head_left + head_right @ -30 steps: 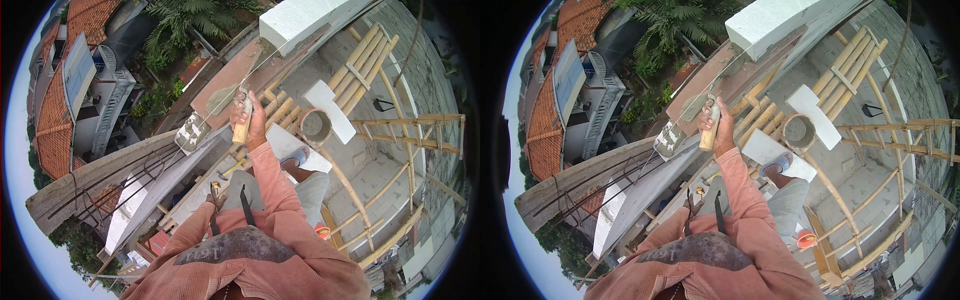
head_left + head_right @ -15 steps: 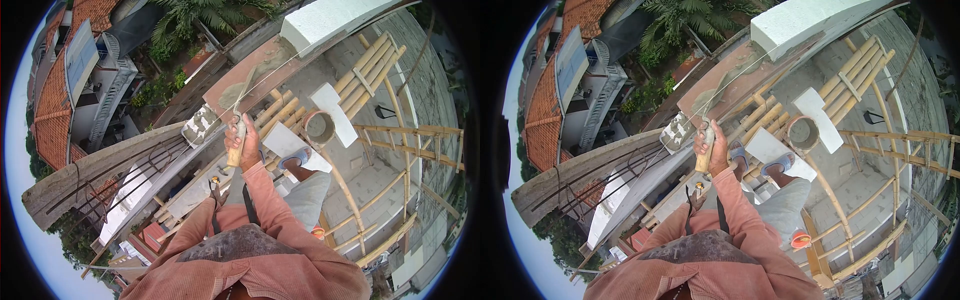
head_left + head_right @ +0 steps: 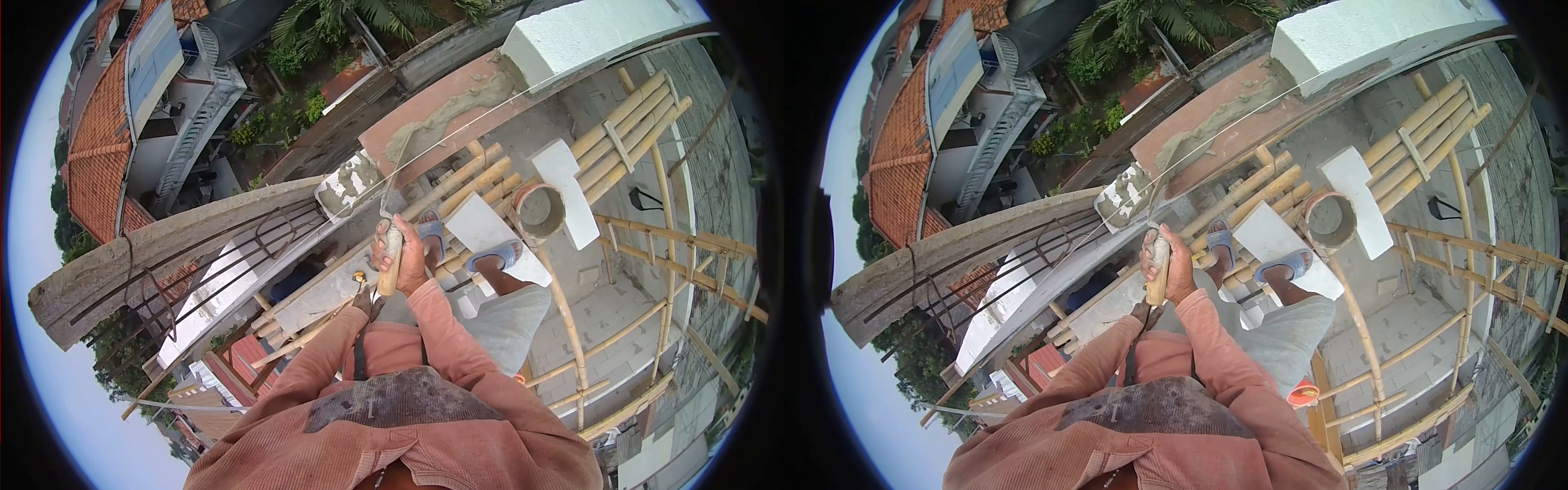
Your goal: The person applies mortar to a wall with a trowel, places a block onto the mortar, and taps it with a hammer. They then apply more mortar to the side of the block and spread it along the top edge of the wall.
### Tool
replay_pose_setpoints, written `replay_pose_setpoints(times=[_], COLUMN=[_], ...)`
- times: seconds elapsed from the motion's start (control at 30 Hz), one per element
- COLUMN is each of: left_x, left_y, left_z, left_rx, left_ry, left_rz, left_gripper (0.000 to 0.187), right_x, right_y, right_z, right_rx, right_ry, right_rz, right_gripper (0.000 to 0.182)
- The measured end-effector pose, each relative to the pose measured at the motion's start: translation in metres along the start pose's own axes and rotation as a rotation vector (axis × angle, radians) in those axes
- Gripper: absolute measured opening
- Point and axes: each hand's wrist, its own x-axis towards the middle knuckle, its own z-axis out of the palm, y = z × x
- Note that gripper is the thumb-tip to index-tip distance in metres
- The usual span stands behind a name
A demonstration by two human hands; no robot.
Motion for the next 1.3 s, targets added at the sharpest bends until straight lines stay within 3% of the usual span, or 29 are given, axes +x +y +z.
replay_pose_setpoints(times=[0.2, 0.37, 0.57, 0.67, 0.77, 0.87, 0.9, 1.0, 1.03, 1.13, 1.27, 1.3], left_x=[-0.018, -0.010, -0.004, -0.031, -0.015, -0.020, -0.024, -0.016, -0.016, -0.013, -0.043, -0.022], left_y=[-0.006, -0.036, -0.050, -0.030, -0.057, -0.054, -0.044, -0.053, -0.049, -0.047, 0.015, -0.005], left_z=[0.005, 0.030, 0.045, 0.026, 0.047, 0.045, 0.039, 0.044, 0.035, 0.036, 0.004, 0.028], left_rx=[-0.013, -0.036, -0.036, -0.056, -0.028, -0.004, 0.025, -0.034, -0.087, -0.091, -0.001, 0.059], left_ry=[-0.013, 0.038, 0.089, -0.001, 0.106, 0.129, 0.115, 0.122, 0.024, 0.042, 0.008, 0.168], left_rz=[-0.037, -0.056, -0.030, -0.116, -0.084, -0.039, -0.059, -0.016, -0.015, -0.014, -0.056, -0.014], left_gripper=[0.104, 0.103, 0.095, 0.092, 0.086, 0.080, 0.076, 0.075, 0.093, 0.093, 0.086, 0.076], right_x=[0.027, 0.049, 0.072, 0.076, 0.066, 0.070, 0.070, 0.048, 0.036, -0.014, -0.093, -0.114], right_y=[0.030, 0.019, 0.000, -0.011, -0.029, -0.033, -0.033, -0.034, -0.034, -0.047, -0.110, -0.130], right_z=[-0.032, -0.055, -0.074, -0.109, -0.108, -0.136, -0.135, -0.139, -0.146, -0.170, -0.177, -0.172], right_rx=[-0.149, -0.274, -0.279, -0.338, -0.426, -0.521, -0.503, -0.564, -0.693, -0.648, -0.841, -0.965], right_ry=[0.149, -0.176, -0.102, -0.072, 0.098, -0.043, -0.002, 0.079, 0.129, 0.249, 0.343, 0.414], right_rz=[0.086, 0.166, 0.210, 0.180, 0.132, 0.231, 0.266, 0.308, 0.299, 0.338, 0.422, 0.344], right_gripper=[0.040, 0.047, 0.051, 0.049, 0.044, 0.041, 0.041, 0.038, 0.037, 0.034, 0.031, 0.032])
